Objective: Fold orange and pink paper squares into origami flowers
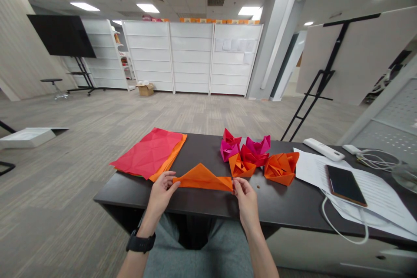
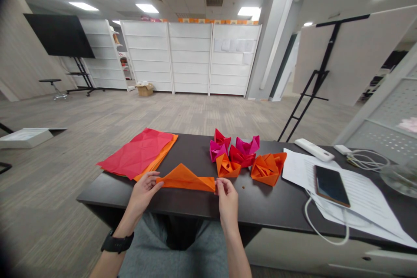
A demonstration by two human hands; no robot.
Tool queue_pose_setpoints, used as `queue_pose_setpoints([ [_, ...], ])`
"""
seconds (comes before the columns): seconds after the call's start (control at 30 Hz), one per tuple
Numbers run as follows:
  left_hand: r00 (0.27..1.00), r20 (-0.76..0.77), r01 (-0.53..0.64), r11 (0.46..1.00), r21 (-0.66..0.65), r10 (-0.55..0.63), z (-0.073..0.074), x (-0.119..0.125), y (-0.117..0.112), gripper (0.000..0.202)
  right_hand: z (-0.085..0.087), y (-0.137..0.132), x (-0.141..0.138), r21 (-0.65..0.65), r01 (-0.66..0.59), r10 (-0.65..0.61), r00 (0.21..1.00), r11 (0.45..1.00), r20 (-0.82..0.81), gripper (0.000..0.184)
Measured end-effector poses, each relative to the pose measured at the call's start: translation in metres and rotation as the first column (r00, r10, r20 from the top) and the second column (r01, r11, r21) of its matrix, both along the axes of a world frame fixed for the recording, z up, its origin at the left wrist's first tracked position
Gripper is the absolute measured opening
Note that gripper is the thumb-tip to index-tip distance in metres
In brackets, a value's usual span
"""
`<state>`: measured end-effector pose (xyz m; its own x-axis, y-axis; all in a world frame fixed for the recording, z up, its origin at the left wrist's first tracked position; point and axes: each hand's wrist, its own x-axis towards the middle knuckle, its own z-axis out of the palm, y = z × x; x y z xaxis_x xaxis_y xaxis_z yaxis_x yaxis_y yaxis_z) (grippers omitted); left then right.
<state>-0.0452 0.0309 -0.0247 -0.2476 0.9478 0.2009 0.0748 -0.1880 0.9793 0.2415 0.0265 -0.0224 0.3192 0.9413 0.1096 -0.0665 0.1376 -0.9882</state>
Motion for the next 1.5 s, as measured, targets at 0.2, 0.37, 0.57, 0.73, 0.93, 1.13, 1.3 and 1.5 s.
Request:
queue_pose_setpoints([
  [0.2,1.000,0.013,0.005,1.000,0.012,-0.005,0.000,-0.001,0.003,0.039,-0.003,0.001,-0.001,-0.003,-0.007,0.007,1.000,1.000,-0.006,0.043],
  [0.37,0.998,0.059,0.013,0.999,0.032,-0.015,0.000,-0.003,0.001,0.039,0.002,-0.001,0.000,-0.025,-0.192,0.193,0.981,0.981,0.033,0.069],
  [0.57,0.998,0.054,0.023,0.998,0.057,-0.026,0.002,-0.003,-0.002,0.038,0.013,-0.007,0.000,-0.065,-0.228,0.237,0.938,0.972,0.253,0.037],
  [0.73,0.997,0.063,0.038,0.996,0.080,-0.044,0.006,-0.003,-0.005,0.038,0.020,-0.011,-0.002,0.004,-0.324,0.320,0.937,0.946,0.140,0.032],
  [0.93,0.996,0.055,0.058,0.993,0.101,-0.063,0.001,-0.004,-0.005,0.030,0.017,-0.014,0.000,0.050,-0.276,0.270,0.958,0.960,0.102,0.035],
  [1.13,0.993,-0.034,0.114,0.986,0.123,-0.111,-0.001,-0.007,-0.005,0.014,0.012,-0.014,0.004,0.133,-0.243,0.204,0.945,0.961,0.255,0.022],
  [1.3,0.983,-0.118,0.160,0.968,0.195,-0.138,0.000,-0.010,-0.006,0.006,0.014,-0.019,0.001,0.226,-0.269,0.134,0.868,0.936,0.478,0.040],
  [1.5,0.965,-0.220,0.186,0.963,0.195,-0.142,-0.002,-0.009,-0.007,0.011,0.024,-0.031,-0.019,0.383,-0.373,-0.143,0.532,0.845,0.835,0.061],
])
